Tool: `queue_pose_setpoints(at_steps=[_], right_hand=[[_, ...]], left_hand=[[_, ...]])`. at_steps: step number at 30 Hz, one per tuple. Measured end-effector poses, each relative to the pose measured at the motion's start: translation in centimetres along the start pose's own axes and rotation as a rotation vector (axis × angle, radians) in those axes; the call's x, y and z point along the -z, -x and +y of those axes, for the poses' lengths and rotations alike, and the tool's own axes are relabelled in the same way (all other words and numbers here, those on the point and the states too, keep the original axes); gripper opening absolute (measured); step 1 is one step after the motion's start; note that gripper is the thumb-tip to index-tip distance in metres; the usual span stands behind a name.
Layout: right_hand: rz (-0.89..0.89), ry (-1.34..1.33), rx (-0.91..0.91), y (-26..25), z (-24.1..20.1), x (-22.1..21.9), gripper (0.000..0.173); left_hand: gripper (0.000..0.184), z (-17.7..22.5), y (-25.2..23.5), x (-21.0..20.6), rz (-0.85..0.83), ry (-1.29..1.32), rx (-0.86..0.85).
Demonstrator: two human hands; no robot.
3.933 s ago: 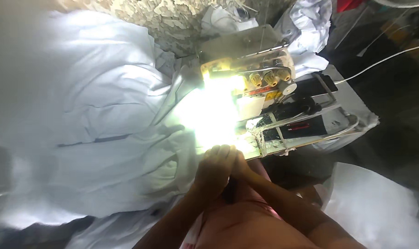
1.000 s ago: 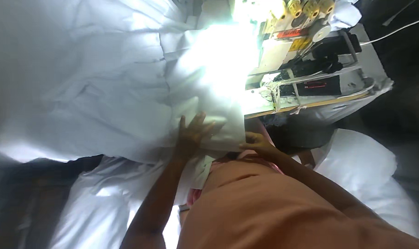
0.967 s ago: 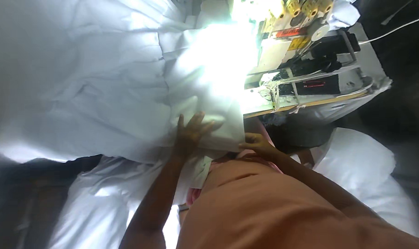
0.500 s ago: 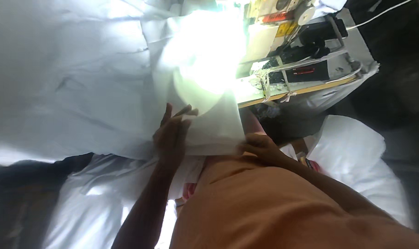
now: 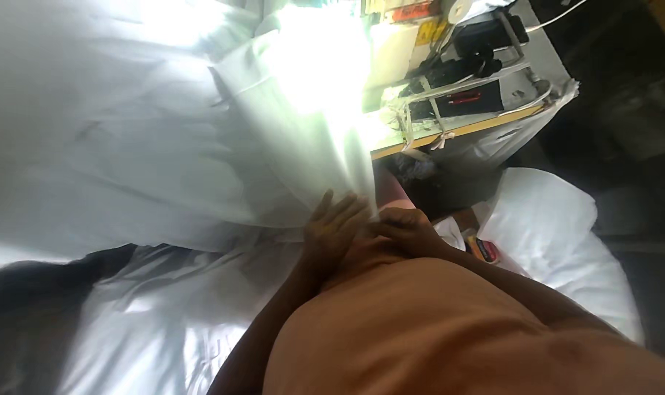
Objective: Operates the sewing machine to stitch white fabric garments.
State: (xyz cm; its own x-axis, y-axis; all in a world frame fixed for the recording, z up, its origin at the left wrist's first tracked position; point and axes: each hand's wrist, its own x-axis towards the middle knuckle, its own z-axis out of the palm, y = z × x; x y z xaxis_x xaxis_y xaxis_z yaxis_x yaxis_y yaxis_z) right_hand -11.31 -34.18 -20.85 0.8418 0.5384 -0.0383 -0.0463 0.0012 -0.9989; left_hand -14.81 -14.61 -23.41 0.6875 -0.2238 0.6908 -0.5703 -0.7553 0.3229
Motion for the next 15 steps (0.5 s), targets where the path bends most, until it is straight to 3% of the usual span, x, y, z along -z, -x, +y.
queue_pose_setpoints(at_steps=[15], right_hand=[[0.029, 0.007, -0.061, 0.40, -0.01, 0.23, 0.007]], left_hand=[[0.016, 0.48, 0.25, 0.09, -0.025, 0.010, -0.023]])
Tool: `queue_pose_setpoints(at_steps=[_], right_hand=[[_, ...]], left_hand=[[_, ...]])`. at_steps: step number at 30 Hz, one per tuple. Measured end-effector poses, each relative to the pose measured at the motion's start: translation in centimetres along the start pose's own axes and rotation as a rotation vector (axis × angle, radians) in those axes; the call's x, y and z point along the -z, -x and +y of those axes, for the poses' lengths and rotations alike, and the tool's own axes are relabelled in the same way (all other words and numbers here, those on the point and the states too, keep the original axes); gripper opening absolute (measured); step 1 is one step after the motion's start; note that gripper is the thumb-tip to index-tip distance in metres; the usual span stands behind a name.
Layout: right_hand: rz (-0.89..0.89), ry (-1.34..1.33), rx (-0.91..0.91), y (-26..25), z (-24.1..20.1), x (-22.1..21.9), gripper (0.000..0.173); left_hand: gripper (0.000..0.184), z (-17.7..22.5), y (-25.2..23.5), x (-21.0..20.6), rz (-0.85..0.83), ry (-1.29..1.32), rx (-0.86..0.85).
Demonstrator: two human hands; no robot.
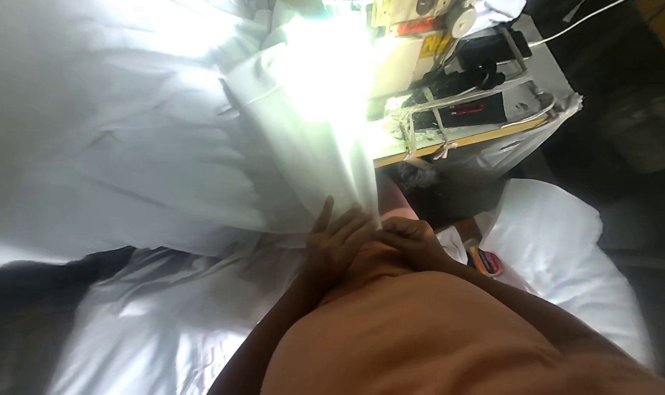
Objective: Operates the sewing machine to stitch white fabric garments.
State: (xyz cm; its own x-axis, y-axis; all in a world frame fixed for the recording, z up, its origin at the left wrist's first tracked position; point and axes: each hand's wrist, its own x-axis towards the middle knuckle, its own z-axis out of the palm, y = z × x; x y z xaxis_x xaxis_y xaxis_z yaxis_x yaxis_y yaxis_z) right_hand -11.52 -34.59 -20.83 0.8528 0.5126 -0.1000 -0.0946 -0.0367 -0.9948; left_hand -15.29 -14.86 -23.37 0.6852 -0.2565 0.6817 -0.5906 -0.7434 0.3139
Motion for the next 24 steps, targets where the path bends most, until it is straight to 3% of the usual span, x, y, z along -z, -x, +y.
queue_pose_setpoints(at_steps=[24], right_hand=[[0.039, -0.156, -0.015, 1.1, 0.2, 0.2, 0.012]], left_hand=[[0.017, 1.1, 0.0, -0.3, -0.011, -0.053, -0.003]])
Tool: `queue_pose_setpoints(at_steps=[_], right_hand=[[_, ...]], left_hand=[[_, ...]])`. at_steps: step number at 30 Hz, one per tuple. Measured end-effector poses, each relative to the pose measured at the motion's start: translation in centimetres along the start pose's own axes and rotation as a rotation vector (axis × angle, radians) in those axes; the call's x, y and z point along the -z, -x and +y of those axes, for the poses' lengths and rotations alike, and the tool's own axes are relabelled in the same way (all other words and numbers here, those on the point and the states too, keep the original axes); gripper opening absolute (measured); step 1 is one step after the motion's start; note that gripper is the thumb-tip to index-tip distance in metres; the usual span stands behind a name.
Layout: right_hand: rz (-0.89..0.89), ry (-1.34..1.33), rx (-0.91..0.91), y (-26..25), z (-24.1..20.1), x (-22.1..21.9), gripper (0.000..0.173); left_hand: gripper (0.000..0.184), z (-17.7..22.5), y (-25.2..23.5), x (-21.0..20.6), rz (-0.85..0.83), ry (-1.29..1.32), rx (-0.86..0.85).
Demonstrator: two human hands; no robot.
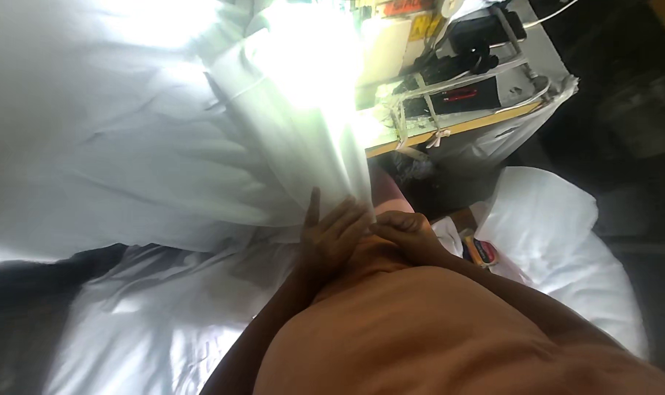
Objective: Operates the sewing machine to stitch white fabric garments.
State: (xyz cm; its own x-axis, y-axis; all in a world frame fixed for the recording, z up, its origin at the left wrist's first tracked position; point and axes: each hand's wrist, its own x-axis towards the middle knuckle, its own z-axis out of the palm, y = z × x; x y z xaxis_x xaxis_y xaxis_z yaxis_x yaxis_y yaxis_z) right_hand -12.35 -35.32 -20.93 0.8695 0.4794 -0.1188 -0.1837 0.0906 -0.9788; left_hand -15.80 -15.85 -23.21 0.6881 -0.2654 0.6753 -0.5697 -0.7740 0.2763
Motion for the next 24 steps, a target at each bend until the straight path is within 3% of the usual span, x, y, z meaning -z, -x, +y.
queue_pose_setpoints(at_steps=[6, 12, 18, 22, 24], right_hand=[[-0.089, 0.033, 0.008, 0.0, -0.2, 0.5, 0.017], [-0.250, -0.150, -0.301, 0.4, -1.1, 1.6, 0.033], [-0.318, -0.399, -0.299, -0.8, 0.0, 1.6, 0.038], [-0.324, -0.342, -0.288, -1.3, -0.2, 1.4, 0.038], [-0.340, -0.253, -0.199, -1.7, -0.1, 1.4, 0.036]], left_hand=[[0.019, 0.2, -0.2, -0.2, 0.000, -0.016, 0.012], [0.020, 0.4, -0.1, -0.3, 0.022, -0.003, 0.034], [0.035, -0.6, 0.1, -0.6, 0.027, -0.068, 0.030], [0.022, -1.2, 0.2, -1.1, 0.091, -0.049, 0.020], [0.020, -1.2, 0.2, -1.0, 0.123, 0.001, 0.050]])
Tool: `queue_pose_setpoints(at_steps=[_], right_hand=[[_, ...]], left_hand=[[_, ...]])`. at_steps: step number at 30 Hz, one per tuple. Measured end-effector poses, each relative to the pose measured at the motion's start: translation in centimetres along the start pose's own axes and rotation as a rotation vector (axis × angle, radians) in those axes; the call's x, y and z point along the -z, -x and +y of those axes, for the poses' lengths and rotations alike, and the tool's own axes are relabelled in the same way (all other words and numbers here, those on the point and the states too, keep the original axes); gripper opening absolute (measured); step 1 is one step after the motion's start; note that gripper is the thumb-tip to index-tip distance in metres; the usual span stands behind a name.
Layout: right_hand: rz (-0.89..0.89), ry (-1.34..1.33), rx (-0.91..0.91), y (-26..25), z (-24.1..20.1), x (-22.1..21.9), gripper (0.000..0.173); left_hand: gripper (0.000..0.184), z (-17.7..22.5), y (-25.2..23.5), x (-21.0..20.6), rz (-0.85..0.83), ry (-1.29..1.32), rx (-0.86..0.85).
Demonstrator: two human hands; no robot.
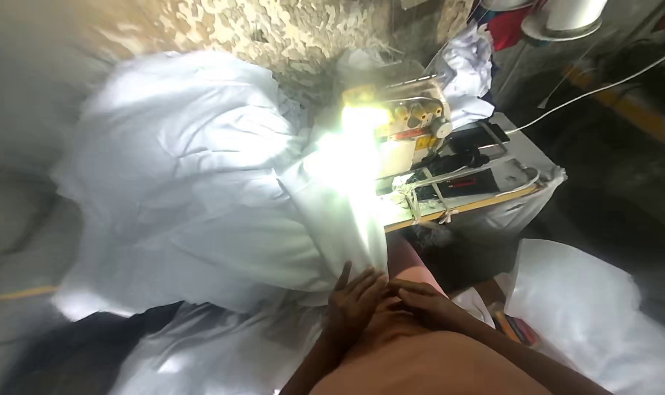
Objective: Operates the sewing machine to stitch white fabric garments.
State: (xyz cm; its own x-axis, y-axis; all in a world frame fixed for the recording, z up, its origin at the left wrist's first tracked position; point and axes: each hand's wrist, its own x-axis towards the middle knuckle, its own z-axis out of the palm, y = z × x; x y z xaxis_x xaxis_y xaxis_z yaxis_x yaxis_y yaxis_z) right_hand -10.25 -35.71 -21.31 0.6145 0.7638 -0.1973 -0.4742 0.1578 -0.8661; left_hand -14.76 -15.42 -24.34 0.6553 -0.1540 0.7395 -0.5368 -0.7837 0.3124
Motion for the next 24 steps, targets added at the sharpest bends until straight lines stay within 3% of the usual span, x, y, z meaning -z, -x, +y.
queue_pose_setpoints(at_steps=[4, 7, 12, 17, 24], right_hand=[[-0.079, 0.298, 0.362, -2.6, -0.9, 0.3, 0.028], [0.086, 0.575, 0.495, -6.5, -3.6, 0.6, 0.024], [0.386, 0.978, 0.776, -14.5, -8.6, 3.0, 0.021], [0.579, 1.100, 0.906, -19.8, -11.5, 4.5, 0.020], [0.582, 1.156, 0.955, -21.6, -12.0, 5.4, 0.012]], left_hand=[[0.019, -0.4, -2.5, 1.9, 0.058, 0.162, 0.165], [0.020, -1.0, -7.2, 4.9, 0.176, 0.221, 0.257], [0.013, -3.2, -15.6, 8.4, 0.336, 0.176, 0.092], [0.017, -4.8, -19.6, 9.5, 0.313, 0.061, -0.005], [0.016, -5.5, -20.0, 11.0, 0.293, -0.095, 0.015]])
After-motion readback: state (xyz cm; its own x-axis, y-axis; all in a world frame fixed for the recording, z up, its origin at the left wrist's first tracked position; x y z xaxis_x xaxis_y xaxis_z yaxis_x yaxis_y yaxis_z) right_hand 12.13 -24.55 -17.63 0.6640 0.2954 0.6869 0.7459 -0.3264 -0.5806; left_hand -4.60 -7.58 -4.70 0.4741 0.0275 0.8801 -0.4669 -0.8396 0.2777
